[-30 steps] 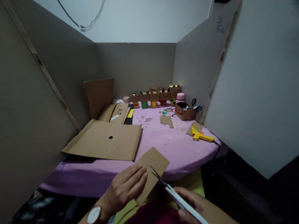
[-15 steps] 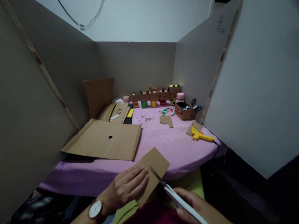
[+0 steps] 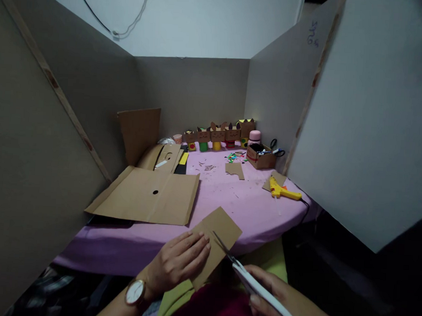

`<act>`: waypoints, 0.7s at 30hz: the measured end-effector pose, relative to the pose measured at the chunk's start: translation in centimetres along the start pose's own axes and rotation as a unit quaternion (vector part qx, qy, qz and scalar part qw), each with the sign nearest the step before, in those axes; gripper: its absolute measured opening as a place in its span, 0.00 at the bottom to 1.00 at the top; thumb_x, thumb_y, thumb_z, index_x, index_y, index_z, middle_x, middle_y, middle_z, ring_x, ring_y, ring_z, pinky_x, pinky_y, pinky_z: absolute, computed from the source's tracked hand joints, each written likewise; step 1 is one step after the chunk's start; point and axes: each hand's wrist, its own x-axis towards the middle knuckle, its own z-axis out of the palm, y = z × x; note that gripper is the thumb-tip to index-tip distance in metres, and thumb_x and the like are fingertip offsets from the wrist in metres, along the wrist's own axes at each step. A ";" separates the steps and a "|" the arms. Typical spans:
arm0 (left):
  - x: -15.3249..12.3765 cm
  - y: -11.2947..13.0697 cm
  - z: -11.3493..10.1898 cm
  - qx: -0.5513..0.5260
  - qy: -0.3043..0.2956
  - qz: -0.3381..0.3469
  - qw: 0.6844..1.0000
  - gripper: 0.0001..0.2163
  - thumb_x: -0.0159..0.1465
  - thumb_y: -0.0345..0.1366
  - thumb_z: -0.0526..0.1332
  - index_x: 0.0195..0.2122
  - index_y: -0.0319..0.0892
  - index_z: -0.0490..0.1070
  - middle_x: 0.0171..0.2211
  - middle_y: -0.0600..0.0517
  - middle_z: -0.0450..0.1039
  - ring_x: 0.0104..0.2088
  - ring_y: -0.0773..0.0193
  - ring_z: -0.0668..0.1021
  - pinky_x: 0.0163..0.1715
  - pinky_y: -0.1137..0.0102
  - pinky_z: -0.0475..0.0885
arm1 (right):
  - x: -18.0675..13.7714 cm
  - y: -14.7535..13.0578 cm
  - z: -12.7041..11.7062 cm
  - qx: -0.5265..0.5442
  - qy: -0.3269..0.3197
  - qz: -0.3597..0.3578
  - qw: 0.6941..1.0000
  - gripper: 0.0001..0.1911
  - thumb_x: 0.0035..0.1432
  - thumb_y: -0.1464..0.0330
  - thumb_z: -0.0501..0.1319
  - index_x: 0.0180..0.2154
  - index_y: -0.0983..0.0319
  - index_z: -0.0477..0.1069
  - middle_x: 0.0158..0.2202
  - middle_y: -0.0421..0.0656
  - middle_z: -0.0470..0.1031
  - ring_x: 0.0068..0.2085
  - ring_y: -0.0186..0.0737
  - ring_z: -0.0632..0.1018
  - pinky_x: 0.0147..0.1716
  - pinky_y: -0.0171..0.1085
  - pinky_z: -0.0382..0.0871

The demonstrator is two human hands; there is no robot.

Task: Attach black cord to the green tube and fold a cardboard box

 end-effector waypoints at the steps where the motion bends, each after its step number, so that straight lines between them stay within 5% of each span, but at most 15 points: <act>1: 0.1 0.0 0.0 0.012 0.008 0.011 1.000 0.14 0.62 0.26 0.52 0.46 0.36 0.70 0.44 0.46 0.76 0.46 0.56 0.75 0.48 0.62 0.70 | 0.0 0.0 0.0 -0.007 0.000 -0.001 1.000 0.24 0.54 0.56 0.57 0.51 0.58 0.62 0.36 0.42 0.67 0.33 0.37 0.67 0.36 0.36 0.64; 9: 0.0 -0.1 0.4 -0.006 -0.016 0.016 1.000 0.14 0.61 0.25 0.53 0.48 0.33 0.68 0.46 0.44 0.74 0.47 0.53 0.75 0.48 0.60 0.70 | 0.3 0.1 0.1 -0.029 0.016 -0.034 0.999 0.24 0.55 0.59 0.56 0.53 0.59 0.61 0.43 0.45 0.70 0.43 0.45 0.70 0.44 0.41 0.63; 15: -0.5 -0.2 1.6 -0.142 -0.044 -0.066 0.987 0.25 0.60 0.24 0.55 0.58 0.44 0.56 0.50 0.45 0.70 0.51 0.52 0.71 0.51 0.58 0.65 | 0.5 0.5 -0.1 -0.045 0.028 -0.028 0.998 0.24 0.55 0.61 0.57 0.53 0.58 0.61 0.40 0.45 0.72 0.43 0.46 0.71 0.44 0.43 0.64; 21: 0.2 -0.2 2.3 -0.251 -0.038 -0.127 0.959 0.23 0.59 0.24 0.55 0.56 0.49 0.60 0.49 0.45 0.70 0.51 0.52 0.70 0.53 0.57 0.63 | 0.9 1.1 -0.6 -0.019 0.035 -0.038 0.998 0.24 0.54 0.59 0.58 0.51 0.60 0.64 0.40 0.45 0.72 0.44 0.47 0.71 0.45 0.43 0.63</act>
